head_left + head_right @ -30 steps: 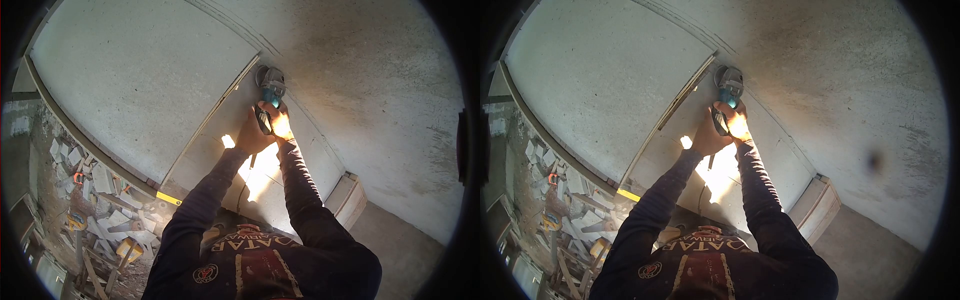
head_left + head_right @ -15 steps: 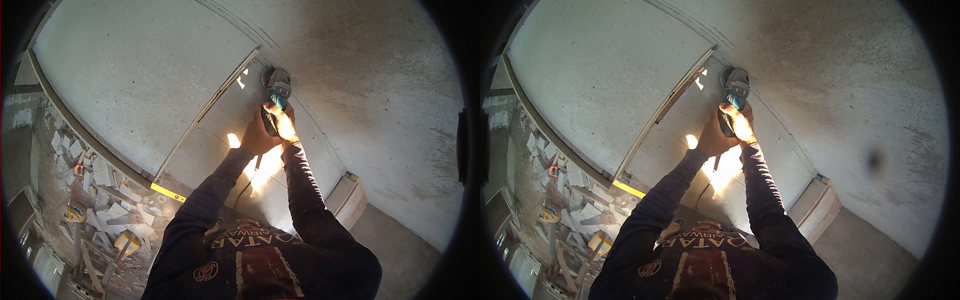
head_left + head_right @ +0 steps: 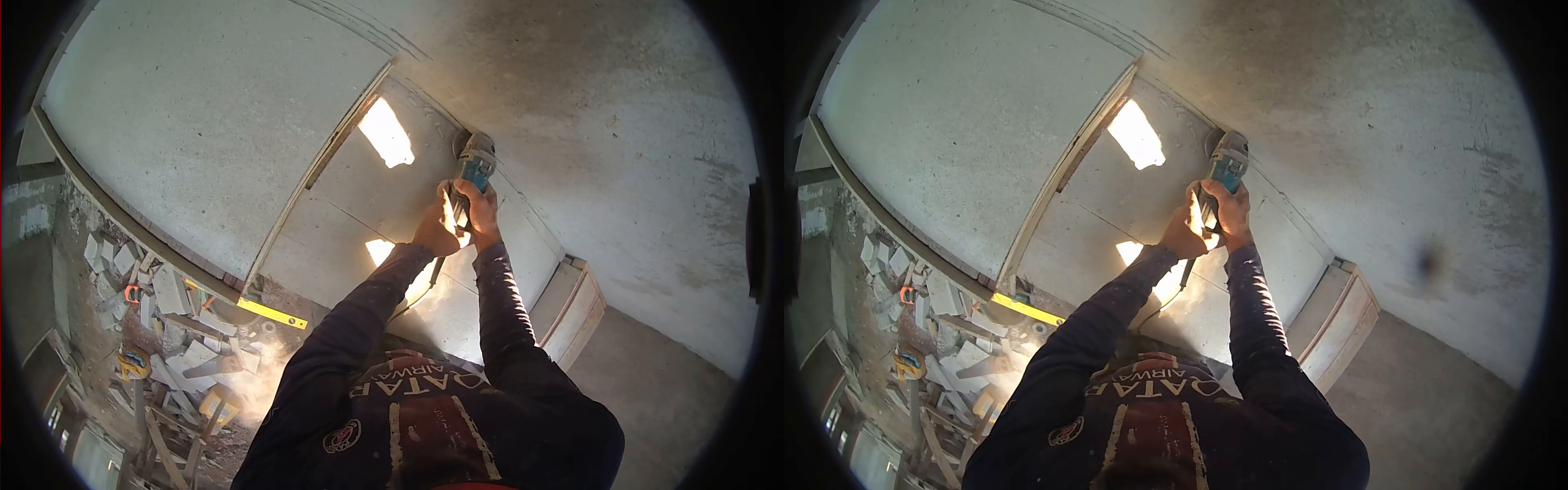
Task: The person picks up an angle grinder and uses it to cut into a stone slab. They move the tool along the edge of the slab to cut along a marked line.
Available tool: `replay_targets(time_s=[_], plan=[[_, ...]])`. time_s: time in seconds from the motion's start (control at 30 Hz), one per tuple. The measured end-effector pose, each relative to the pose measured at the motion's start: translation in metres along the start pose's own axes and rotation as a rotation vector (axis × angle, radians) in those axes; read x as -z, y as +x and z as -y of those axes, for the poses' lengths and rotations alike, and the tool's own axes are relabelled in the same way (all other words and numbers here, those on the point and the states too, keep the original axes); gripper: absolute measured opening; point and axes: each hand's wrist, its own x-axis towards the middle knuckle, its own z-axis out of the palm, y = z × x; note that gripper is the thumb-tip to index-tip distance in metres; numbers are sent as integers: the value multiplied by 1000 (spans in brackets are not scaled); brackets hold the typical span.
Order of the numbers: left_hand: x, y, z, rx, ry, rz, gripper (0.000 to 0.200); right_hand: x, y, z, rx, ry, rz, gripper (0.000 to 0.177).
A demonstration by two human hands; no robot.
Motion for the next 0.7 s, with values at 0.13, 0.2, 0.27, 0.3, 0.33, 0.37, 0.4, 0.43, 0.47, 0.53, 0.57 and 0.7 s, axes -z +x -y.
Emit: replay_targets(time_s=[0.13, 0.2, 0.27, 0.3, 0.33, 0.37, 0.4, 0.43, 0.47, 0.53, 0.57, 0.7], plan=[[-12, 3, -16, -6, 152, 111, 104, 28, -15, -3, -77, 135, -58, 21], [-28, 2, -21, 113, 166, 175, 102, 33, -30, 8, -58, 121, -120, 22], [-27, -3, -39, 147, 129, 259, 101, 41, -45, 12, -91, 139, -179, 23], [-23, -11, -53, 175, 48, 325, 98, 47, -56, 11, -85, 161, -209, 23], [-20, -18, -62, 208, -30, 390, 94, 52, -68, 11, -115, 196, -211, 23], [-22, -27, -60, 212, -16, 411, 95, 54, -78, 12, -142, 234, -210, 23], [-27, -38, -53, 199, 39, 408, 96, 55, -92, 11, -134, 262, -239, 23], [-32, -51, -44, 174, 107, 391, 97, 56, -108, 9, -120, 261, -307, 23], [-37, -61, -37, 137, 194, 363, 99, 55, -121, 11, -111, 255, -370, 23], [-46, -76, -26, 42, 360, 295, 101, 47, -135, 7, -128, 321, -419, 24], [-51, -78, -22, -15, 422, 253, 102, 47, -134, 4, -124, 328, -390, 25], [-38, -65, -13, 15, 405, 190, 106, 24, -113, 9, -142, 196, -311, 40]])
